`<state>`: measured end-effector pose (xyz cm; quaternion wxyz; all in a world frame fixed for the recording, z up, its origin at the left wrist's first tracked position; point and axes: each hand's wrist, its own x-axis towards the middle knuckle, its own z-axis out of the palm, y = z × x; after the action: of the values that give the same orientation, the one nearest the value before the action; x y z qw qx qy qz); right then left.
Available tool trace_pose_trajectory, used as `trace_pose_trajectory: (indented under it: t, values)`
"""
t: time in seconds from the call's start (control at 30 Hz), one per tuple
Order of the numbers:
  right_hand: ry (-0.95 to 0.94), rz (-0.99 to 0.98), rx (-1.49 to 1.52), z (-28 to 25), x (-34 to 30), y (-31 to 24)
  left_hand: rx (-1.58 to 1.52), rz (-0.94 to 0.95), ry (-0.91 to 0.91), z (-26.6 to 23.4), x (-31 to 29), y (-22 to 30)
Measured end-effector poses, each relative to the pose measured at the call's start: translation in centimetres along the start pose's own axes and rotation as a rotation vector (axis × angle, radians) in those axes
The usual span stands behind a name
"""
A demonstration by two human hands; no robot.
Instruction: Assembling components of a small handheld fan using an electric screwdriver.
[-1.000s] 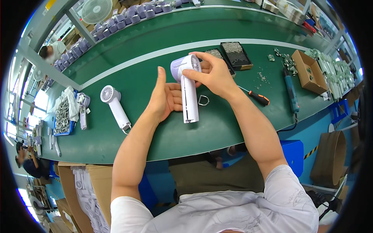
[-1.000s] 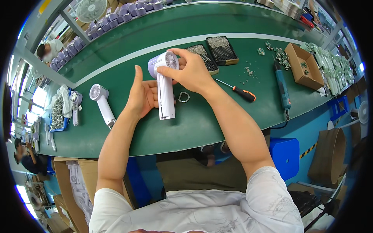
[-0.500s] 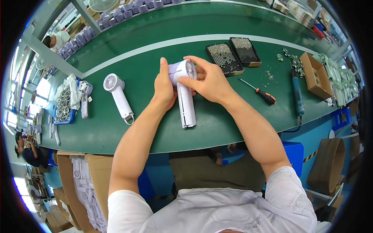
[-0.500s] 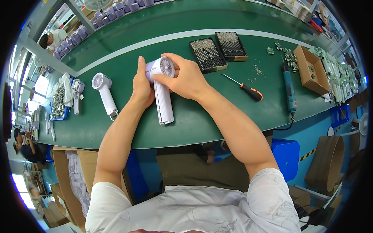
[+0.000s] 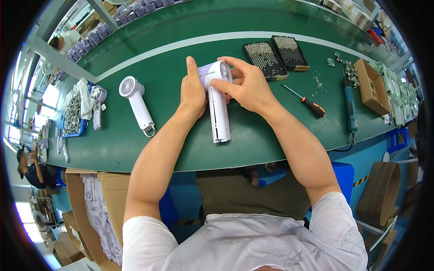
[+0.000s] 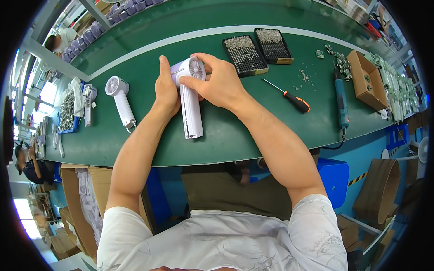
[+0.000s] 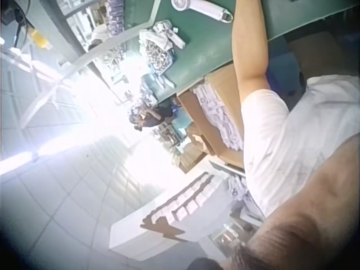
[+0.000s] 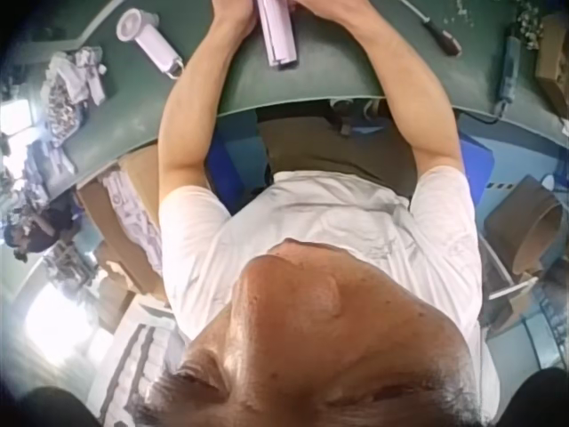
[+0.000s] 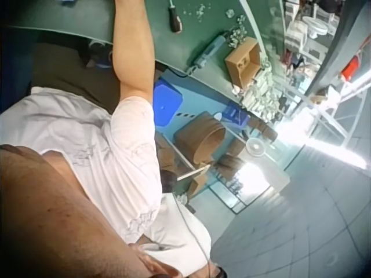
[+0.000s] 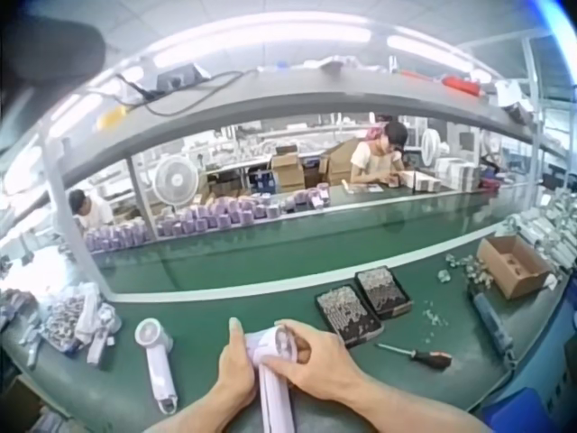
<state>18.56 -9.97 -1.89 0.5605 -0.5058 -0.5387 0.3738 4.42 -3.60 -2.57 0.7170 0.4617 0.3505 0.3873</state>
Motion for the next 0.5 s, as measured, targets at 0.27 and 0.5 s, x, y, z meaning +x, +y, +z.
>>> trace_pose_trajectory:
  t: [0.27,0.5]
  values:
    - [-0.020,0.052,-0.002,-0.2,0.2,-0.3,0.053,0.014,0.005,-1.0,1.1,-0.7]
    - [-0.044,0.100,-0.017,-0.3,0.1,-0.7,0.102,0.011,0.001,-1.6,1.4,-1.0]
